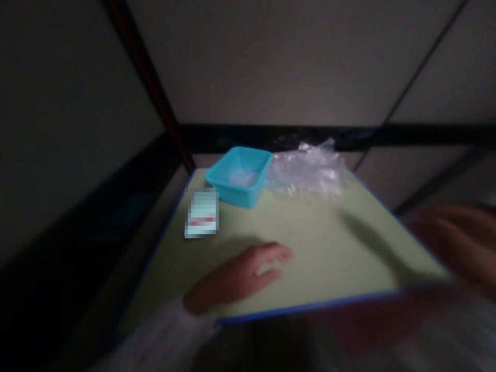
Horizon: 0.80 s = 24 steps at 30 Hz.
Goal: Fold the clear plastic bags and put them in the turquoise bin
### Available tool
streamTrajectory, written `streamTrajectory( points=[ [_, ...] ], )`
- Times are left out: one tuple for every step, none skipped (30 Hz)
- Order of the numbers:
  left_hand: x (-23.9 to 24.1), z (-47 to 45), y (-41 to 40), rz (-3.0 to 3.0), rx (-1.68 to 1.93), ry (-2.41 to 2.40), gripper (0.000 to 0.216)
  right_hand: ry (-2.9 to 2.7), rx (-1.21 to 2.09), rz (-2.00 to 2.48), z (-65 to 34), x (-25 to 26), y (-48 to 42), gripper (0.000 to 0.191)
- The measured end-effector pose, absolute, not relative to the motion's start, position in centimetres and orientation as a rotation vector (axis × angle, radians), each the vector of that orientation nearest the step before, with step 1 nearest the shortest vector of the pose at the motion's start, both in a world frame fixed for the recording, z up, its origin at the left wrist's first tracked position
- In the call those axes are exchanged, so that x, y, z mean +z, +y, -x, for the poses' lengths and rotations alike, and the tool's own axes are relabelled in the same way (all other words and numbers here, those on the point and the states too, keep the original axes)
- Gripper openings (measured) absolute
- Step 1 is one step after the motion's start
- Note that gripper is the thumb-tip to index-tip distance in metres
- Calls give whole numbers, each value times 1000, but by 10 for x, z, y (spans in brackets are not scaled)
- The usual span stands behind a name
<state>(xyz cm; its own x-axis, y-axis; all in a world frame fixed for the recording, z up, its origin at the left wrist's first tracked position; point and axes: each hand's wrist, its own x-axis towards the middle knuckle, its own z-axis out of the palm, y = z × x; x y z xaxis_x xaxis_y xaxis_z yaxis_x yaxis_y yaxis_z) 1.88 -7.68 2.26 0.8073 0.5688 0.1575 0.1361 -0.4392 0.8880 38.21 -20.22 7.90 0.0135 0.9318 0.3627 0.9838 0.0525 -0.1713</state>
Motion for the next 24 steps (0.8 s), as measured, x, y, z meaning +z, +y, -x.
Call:
streamTrajectory(
  points=[
    [16,-18,-62,-1951,714,649,31,-1701,-228,1870,-378,76,-171,42],
    [9,-18,-48,-1941,850,759,29,-1600,-197,1807,-374,71,-138,39],
    [1,-19,-35,-1980,908,845,28,-1625,-175,1771,-369,64,-105,36],
    [-6,-19,-23,-2044,913,899,30,-1645,-172,1744,-365,57,-73,34],
    [-12,-19,-12,-2131,892,917,33,-1669,-179,1724,-362,49,-44,30],
    [-16,-20,-4,-2217,873,927,35,-1698,-197,1702,-359,41,-19,26],
    [-19,-20,3,-2282,850,939,37,-1722,-226,1681,-357,33,2,23],
    [-21,-20,8,-2305,853,955,39,-1748,-248,1663,-356,25,18,20],
    [-23,-20,13,-2319,861,977,40,-1775,-262,1650,-355,18,31,19],
    [-24,-21,16,-2325,874,1000,41,-1798,-272,1640,-356,12,39,18],
    [-25,-21,19,-2325,891,1023,42,-1813,-285,1633,-356,7,45,18],
    [-26,-22,21,-2326,908,1042,42,-1824,-296,1627,-357,3,50,19],
    [-28,-23,24,-2326,924,1059,43,-1836,-304,1622,-358,-1,53,19],
    [-29,-25,26,-2325,939,1072,43,-1849,-309,1617,-359,-3,56,20],
    [-31,-26,28,-2324,955,1084,43,-1864,-309,1612,-360,-3,59,21],
    [-33,-27,30,-2321,969,1094,43,-1880,-305,1609,-360,-3,63,21],
    [-35,-28,31,-2318,984,1102,43,-1895,-297,1608,-359,-3,66,21],
    [-36,-29,32,-2315,999,1109,42,-1907,-288,1611,-357,-2,70,20],
    [-38,-30,32,-2312,1014,1112,41,-1916,-278,1616,-355,-1,74,20],
    [-39,-30,32,-2311,1029,1112,39,-1923,-267,1622,-352,0,77,21],
    [-39,-30,31,-2310,1044,1107,37,-1935,-255,1625,-348,0,80,24],
    [-40,-29,30,-2310,1058,1100,35,-1951,-242,1625,-344,-1,82,29],
    [-40,-29,29,-2310,1072,1090,34,-1970,-227,1621,-340,-2,83,33],
    [-40,-28,28,-2309,1084,1080,33,-1991,-210,1614,-335,-3,83,36]
  ],
)
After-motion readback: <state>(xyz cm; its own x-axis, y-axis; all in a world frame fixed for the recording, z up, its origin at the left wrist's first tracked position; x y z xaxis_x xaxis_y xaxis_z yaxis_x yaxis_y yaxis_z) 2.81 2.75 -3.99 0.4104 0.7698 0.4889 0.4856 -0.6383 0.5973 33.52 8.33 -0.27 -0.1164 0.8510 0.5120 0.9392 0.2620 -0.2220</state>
